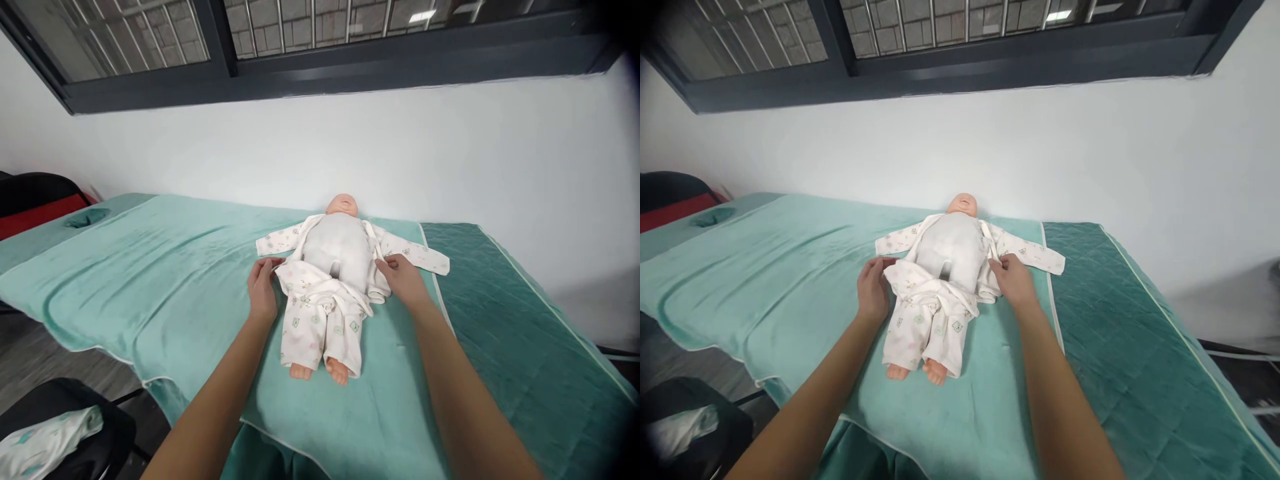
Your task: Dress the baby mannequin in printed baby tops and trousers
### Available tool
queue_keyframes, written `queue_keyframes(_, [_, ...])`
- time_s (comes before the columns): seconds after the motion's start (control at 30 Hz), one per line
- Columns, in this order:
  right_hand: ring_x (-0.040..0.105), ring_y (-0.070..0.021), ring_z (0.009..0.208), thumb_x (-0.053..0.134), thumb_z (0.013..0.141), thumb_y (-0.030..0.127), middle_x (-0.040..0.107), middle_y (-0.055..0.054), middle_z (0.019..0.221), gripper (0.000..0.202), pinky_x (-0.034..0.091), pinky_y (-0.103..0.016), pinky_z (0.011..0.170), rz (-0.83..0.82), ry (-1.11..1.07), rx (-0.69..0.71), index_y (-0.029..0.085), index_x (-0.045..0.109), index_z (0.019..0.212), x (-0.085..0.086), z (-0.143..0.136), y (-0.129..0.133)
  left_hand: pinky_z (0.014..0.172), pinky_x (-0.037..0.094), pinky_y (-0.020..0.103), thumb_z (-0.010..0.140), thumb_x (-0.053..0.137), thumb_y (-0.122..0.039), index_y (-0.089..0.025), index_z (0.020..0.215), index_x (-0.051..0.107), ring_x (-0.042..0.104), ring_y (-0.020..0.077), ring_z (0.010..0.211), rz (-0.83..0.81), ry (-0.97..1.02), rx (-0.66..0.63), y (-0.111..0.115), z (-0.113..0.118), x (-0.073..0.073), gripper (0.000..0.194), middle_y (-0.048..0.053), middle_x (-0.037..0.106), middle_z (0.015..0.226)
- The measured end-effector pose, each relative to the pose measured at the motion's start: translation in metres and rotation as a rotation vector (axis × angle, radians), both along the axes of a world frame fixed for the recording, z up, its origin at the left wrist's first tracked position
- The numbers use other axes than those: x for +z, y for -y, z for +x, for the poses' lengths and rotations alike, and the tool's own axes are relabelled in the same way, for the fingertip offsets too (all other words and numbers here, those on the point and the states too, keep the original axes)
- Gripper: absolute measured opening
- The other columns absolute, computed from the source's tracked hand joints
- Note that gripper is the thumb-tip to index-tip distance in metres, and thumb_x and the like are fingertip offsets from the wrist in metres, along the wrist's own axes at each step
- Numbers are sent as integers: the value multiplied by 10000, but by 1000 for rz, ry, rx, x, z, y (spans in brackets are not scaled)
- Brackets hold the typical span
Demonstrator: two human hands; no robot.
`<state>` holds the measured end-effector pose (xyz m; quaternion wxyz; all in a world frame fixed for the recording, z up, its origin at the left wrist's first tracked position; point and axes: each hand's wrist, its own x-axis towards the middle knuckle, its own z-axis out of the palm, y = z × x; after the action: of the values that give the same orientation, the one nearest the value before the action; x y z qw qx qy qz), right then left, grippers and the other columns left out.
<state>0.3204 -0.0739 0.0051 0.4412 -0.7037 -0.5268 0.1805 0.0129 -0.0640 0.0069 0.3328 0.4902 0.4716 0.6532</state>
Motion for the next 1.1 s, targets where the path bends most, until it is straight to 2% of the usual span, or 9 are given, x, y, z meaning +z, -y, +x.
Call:
queue_keyframes(0.17, [573,-203,741,604,773,511,649,-39,807,337,400,-318,712,16,2,31,187,620,862,-2,-8,1,784,516,300,859,524,-443,-181,986,592,653,191,923,-156,-260,40,-44,1,-4,299,90,698,1059])
queue_keyframes(0.3, [519,-171,655,565,814,548,602,1,691,356,382,-287,644,59,-105,23,195,588,774,4,-12,5,883,493,351,818,603,-418,-191,997,635,642,232,1024,-190,-424,9,-77,1,-2,290,103,708,1085])
queue_keyframes(0.4, [431,-148,600,557,834,593,496,40,602,409,357,-273,605,127,-221,13,207,541,701,10,-15,9,922,458,383,742,692,-363,-212,952,690,617,277,1078,-201,-550,-24,-89,2,0,259,95,726,1054])
queue_keyframes(0.53, [397,-149,623,485,882,615,429,44,605,459,352,-270,615,200,-211,8,213,505,660,16,-19,13,804,461,357,734,680,-324,-245,864,724,644,262,891,-245,-655,-62,-94,2,2,158,62,743,862])
queue_keyframes(0.67, [473,-174,705,476,876,627,547,13,682,469,377,-278,680,219,-135,-52,197,587,722,18,-16,15,710,438,317,764,648,-349,-236,711,648,607,215,740,-257,-670,-40,-94,0,0,125,29,692,738])
queue_keyframes(0.77, [527,-197,764,481,870,598,628,-15,761,444,388,-289,724,206,-93,-137,191,637,787,19,-7,16,693,427,296,841,570,-364,-228,778,584,578,188,724,-227,-617,23,-94,-3,-2,150,10,648,741])
queue_keyframes(0.9, [539,-210,727,456,867,513,641,-45,736,382,383,-311,683,106,-36,-260,191,627,754,19,15,18,714,437,290,921,459,-357,-221,881,511,569,170,764,-182,-513,136,-91,-8,-1,151,15,622,823])
queue_keyframes(1.0, [550,-222,705,466,840,477,669,-74,753,350,385,-325,650,14,22,-317,189,635,738,14,37,19,763,450,287,946,415,-331,-217,949,482,580,162,839,-157,-451,216,-91,-10,0,132,36,626,931])
queue_keyframes(1.1, [588,-252,760,498,817,455,710,-111,855,329,397,-344,662,-87,125,-358,186,685,799,8,57,21,752,449,283,945,421,-325,-212,999,475,587,161,830,-161,-433,269,-91,-12,1,136,40,622,932])
